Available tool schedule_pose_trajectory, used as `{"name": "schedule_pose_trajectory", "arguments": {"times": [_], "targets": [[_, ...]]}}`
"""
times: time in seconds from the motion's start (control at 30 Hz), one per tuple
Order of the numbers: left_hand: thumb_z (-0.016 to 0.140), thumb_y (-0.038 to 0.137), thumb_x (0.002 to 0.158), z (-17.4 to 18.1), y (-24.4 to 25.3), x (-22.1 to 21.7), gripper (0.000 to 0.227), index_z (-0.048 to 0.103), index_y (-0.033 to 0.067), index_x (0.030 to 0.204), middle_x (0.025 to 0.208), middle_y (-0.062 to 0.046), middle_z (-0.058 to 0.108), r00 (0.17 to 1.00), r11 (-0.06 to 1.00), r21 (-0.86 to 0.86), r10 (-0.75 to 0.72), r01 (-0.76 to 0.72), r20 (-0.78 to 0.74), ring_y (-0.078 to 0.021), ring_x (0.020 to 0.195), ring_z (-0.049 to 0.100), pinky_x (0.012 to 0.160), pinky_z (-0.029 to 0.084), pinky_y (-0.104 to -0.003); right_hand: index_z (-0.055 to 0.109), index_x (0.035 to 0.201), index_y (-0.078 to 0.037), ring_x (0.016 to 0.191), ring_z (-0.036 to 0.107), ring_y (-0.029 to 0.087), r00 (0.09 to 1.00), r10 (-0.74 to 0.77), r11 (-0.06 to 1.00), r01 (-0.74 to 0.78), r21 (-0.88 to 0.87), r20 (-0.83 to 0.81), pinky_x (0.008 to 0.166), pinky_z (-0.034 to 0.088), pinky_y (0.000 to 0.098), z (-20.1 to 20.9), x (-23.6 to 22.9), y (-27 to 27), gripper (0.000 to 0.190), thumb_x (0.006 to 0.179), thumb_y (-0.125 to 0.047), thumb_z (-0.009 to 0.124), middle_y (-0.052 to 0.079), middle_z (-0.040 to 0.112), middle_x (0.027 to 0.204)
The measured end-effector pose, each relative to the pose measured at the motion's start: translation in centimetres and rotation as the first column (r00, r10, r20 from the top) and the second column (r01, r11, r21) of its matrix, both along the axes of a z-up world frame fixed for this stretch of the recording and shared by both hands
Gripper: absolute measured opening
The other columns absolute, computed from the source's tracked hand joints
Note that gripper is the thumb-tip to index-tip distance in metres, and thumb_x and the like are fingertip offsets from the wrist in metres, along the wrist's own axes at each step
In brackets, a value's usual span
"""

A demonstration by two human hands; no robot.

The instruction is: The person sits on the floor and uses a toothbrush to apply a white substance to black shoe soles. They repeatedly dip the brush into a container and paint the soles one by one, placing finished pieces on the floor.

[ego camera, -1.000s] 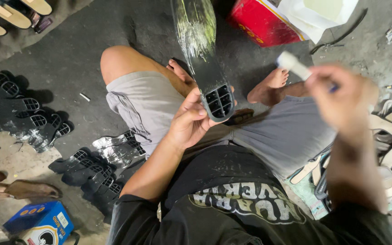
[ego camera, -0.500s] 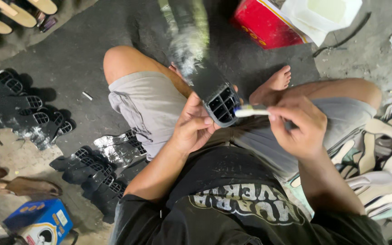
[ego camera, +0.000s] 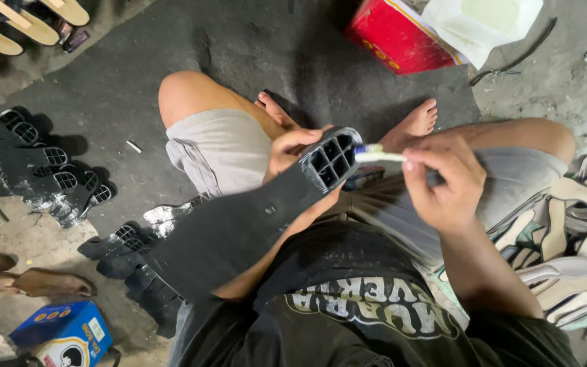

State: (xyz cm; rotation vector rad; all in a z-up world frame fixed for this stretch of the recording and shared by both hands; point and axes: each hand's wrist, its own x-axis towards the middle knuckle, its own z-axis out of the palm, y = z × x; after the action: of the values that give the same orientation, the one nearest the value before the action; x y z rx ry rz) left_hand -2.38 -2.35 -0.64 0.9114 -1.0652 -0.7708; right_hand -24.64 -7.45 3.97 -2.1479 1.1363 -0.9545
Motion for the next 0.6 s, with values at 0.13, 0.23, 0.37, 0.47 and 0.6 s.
{"name": "schedule_pose_trajectory", "arguments": {"times": [0.13, 0.23, 0.37, 0.47, 0.6], "targets": [[0.084, -0.012, 0.082, -1.9, -0.6, -1.6, 0.035, 0.052, -0.0033, 0.093, 0.128, -0.018, 0.053, 0.957, 0.953, -0.097, 0.290, -0.287, 0.027, -0.0351, 0.126, 0.066, 0.107, 0.060, -0.043, 0.069, 0.105, -0.002, 0.079, 0.063, 0.019, 0.997, 0.011, 0.995, -0.018, 0.101, 0.072, 0.067, 0.050, 0.0253, -0.2, 0.7, 0.5, 0.013, 0.095, 0.004, 0.075, 0.011, 0.069, 0.099], [0.080, -0.014, 0.084, -3.0, 0.2, -1.2, 0.032, 0.050, -0.0049, 0.087, 0.129, -0.020, 0.052, 0.960, 0.958, -0.072, 0.280, -0.277, 0.027, -0.0403, 0.130, 0.063, 0.112, 0.059, -0.049, 0.070, 0.113, -0.002, 0.081, 0.065, 0.019, 0.998, -0.057, 0.995, 0.054, 0.083, 0.035, 0.072, 0.052, 0.0264, -0.2, 0.9, 1.1, 0.012, 0.103, 0.003, 0.075, 0.012, 0.070, 0.101], [0.072, -0.017, 0.087, -4.0, 0.6, -0.6, 0.025, 0.050, -0.0060, 0.085, 0.130, -0.020, 0.051, 0.958, 0.960, -0.064, 0.278, -0.274, 0.068, -0.0421, 0.135, 0.061, 0.112, 0.056, -0.049, 0.072, 0.098, -0.006, 0.078, 0.068, 0.020, 0.986, 0.167, 0.985, -0.166, 0.042, -0.022, 0.069, 0.053, 0.0309, 1.1, 2.0, 1.5, 0.010, 0.090, -0.003, 0.076, 0.010, 0.072, 0.092], [0.064, -0.014, 0.094, -4.6, 0.7, -1.0, 0.020, 0.049, -0.0053, 0.083, 0.134, -0.023, 0.052, 0.981, 0.985, -0.043, 0.160, -0.166, -0.112, -0.0407, 0.137, 0.055, 0.115, 0.052, -0.049, 0.072, 0.098, -0.005, 0.073, 0.067, 0.017, 0.983, 0.182, 0.982, -0.182, 0.055, -0.005, 0.066, 0.054, 0.0304, 1.6, 3.6, 1.5, 0.010, 0.089, -0.003, 0.077, 0.010, 0.072, 0.090], [0.078, -0.007, 0.090, -4.3, 0.8, -2.5, 0.028, 0.050, -0.0071, 0.087, 0.132, -0.022, 0.050, 0.978, 0.978, -0.057, 0.195, -0.199, -0.069, -0.0398, 0.137, 0.055, 0.118, 0.051, -0.050, 0.069, 0.103, -0.003, 0.078, 0.066, 0.021, 0.995, -0.078, 0.988, 0.069, 0.141, 0.061, 0.070, 0.053, 0.0324, 1.0, 5.1, 0.2, 0.009, 0.094, -0.002, 0.070, 0.010, 0.067, 0.091]]}}
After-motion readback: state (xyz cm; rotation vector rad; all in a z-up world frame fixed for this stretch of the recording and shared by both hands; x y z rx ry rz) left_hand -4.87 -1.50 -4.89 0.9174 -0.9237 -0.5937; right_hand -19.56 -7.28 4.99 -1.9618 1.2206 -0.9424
